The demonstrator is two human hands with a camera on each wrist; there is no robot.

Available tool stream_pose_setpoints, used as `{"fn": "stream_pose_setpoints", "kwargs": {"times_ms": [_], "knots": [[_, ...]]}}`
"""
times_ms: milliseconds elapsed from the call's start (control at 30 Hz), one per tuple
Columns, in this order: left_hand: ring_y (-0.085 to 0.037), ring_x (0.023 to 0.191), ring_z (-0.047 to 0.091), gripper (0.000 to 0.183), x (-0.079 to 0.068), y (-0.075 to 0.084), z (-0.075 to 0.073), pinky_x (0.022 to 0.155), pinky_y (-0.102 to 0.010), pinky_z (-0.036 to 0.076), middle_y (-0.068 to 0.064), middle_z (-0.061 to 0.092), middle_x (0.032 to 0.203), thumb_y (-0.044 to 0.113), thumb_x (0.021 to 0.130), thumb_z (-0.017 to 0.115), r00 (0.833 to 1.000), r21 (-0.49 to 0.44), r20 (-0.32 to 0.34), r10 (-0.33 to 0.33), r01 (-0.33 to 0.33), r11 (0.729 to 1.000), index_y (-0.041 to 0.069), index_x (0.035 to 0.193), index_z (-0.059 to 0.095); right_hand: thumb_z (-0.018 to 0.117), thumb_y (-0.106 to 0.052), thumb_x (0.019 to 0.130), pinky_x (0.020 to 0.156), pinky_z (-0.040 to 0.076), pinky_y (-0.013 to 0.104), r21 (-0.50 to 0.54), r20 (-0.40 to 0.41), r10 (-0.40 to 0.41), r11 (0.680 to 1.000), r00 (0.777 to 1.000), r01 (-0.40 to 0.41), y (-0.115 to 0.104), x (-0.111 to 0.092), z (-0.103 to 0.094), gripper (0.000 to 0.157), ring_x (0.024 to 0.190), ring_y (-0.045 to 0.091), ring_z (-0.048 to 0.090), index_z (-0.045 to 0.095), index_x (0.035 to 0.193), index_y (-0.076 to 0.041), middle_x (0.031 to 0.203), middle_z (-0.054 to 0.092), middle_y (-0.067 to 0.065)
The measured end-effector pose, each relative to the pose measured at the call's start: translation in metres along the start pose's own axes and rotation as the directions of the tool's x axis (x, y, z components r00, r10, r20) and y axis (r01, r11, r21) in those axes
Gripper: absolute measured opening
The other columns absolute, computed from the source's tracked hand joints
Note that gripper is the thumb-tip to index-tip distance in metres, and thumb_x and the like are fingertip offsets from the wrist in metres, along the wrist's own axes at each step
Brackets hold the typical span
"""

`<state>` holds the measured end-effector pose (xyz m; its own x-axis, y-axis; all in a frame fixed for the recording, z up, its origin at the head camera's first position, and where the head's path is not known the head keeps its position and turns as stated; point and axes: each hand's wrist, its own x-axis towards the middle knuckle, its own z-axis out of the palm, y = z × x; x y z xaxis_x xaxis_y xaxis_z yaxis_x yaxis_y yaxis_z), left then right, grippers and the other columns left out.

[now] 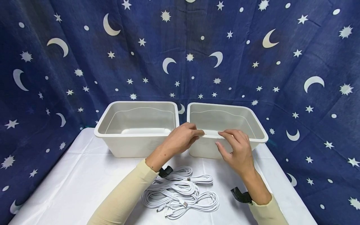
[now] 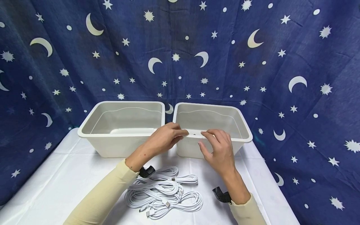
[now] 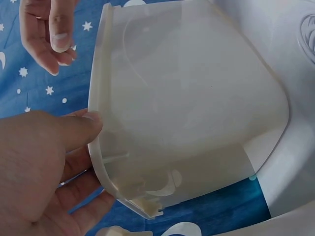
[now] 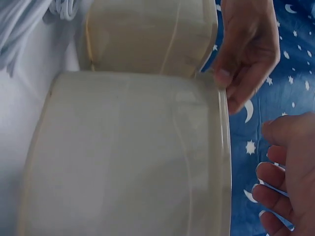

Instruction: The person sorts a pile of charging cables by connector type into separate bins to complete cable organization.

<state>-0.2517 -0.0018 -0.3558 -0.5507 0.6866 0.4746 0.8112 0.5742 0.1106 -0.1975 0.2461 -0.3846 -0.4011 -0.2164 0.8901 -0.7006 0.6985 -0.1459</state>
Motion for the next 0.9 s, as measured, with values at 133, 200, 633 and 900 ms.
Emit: {"fn": "stream_pose_setpoints", "kwargs": {"times_ms": [133, 200, 633, 900], "knots": [[-0.015, 0.088, 0.062, 0.026, 0.000, 0.000, 0.000, 0.077, -0.030, 0.053, 0.002, 0.067, 0.096, 0.009, 0.101, 0.073, 1.000, -0.001, 0.000, 0.009, -0.009, 1.000, 0.023, 0.121, 0.079, 0.083, -0.014, 0.082, 0.086, 0.042, 0.049, 0.012, 0.034, 0.000, 1.000, 0.999, 0.000, -0.007, -0.002, 0.003, 0.035, 0.100, 0.038, 0.065, 0.078, 0.115, -0.004, 0.108, 0.072, 0.015], [-0.015, 0.087, 0.062, 0.025, 0.001, 0.000, 0.000, 0.077, -0.030, 0.053, 0.002, 0.067, 0.095, 0.008, 0.101, 0.072, 1.000, -0.010, -0.004, 0.018, -0.018, 1.000, 0.021, 0.121, 0.079, 0.083, -0.014, 0.082, 0.086, 0.042, 0.047, 0.016, 0.052, 0.003, 1.000, 0.999, -0.004, -0.010, -0.002, 0.003, 0.035, 0.101, 0.036, 0.065, 0.078, 0.116, -0.004, 0.108, 0.072, 0.013], [-0.013, 0.087, 0.061, 0.022, 0.002, 0.000, 0.001, 0.079, -0.028, 0.052, 0.003, 0.064, 0.097, 0.007, 0.101, 0.071, 0.999, -0.001, -0.010, 0.042, -0.042, 0.999, 0.020, 0.118, 0.078, 0.084, -0.017, 0.084, 0.087, 0.046, 0.046, 0.059, 0.171, -0.036, 0.998, 0.985, 0.027, -0.027, -0.007, 0.017, 0.034, 0.100, 0.029, 0.066, 0.076, 0.113, -0.003, 0.108, 0.071, 0.008], [-0.014, 0.088, 0.061, 0.025, 0.003, 0.001, 0.001, 0.081, -0.029, 0.052, 0.003, 0.064, 0.099, 0.005, 0.102, 0.070, 0.999, 0.025, 0.005, 0.048, -0.048, 0.999, 0.019, 0.121, 0.078, 0.085, -0.016, 0.084, 0.092, 0.050, 0.047, 0.070, 0.300, -0.083, 0.995, 0.950, 0.065, -0.036, -0.011, 0.023, 0.033, 0.104, 0.028, 0.066, 0.075, 0.114, -0.005, 0.111, 0.070, 0.006]]}}
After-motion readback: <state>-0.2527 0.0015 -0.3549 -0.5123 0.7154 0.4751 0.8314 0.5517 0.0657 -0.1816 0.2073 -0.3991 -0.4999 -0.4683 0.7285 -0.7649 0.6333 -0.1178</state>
